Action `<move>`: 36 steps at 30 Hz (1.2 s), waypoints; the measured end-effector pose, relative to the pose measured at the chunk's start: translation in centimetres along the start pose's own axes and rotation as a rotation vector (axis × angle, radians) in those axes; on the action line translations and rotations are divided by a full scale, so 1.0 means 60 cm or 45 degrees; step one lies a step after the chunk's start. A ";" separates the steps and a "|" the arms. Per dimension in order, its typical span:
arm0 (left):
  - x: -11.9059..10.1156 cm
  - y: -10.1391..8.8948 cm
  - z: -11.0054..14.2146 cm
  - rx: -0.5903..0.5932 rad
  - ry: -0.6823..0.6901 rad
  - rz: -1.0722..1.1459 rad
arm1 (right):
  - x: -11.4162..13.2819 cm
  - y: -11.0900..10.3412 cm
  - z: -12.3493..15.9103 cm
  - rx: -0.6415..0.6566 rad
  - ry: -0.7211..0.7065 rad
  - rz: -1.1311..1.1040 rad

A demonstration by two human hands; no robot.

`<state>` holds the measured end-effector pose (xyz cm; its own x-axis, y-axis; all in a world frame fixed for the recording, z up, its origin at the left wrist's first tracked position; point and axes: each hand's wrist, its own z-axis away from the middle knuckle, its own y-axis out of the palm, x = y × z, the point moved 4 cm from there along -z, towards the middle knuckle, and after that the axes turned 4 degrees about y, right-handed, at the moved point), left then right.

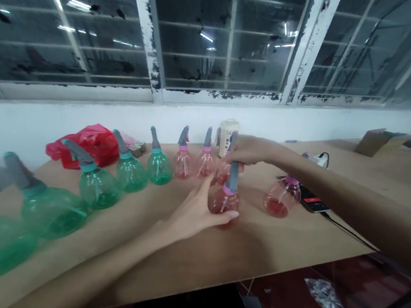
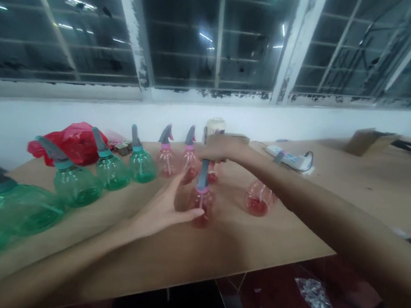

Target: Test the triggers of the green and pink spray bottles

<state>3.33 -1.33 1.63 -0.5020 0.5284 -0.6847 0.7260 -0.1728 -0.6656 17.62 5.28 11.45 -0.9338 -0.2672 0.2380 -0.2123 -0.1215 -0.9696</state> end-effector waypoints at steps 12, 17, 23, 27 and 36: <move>0.022 -0.039 0.033 -0.338 0.048 0.281 | 0.091 0.059 0.019 0.189 -0.192 -0.677; 0.023 -0.030 0.026 -0.392 0.038 0.132 | 0.068 0.055 0.046 -0.092 -0.299 -0.779; 0.021 -0.022 0.018 -0.385 0.053 0.025 | -0.022 0.086 0.058 -0.227 -0.023 -0.797; 0.015 -0.022 0.006 -0.334 0.105 0.111 | -0.056 0.159 0.027 -0.068 -0.037 -0.977; 0.029 -0.019 -0.022 -0.186 0.162 0.279 | -0.012 0.271 -0.018 0.062 -0.366 -0.981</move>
<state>2.25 0.88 1.59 -0.2692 0.5931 -0.7588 0.8753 -0.1779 -0.4496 14.53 4.55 -4.55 -0.4199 -0.3259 0.8470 -0.7444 -0.4103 -0.5268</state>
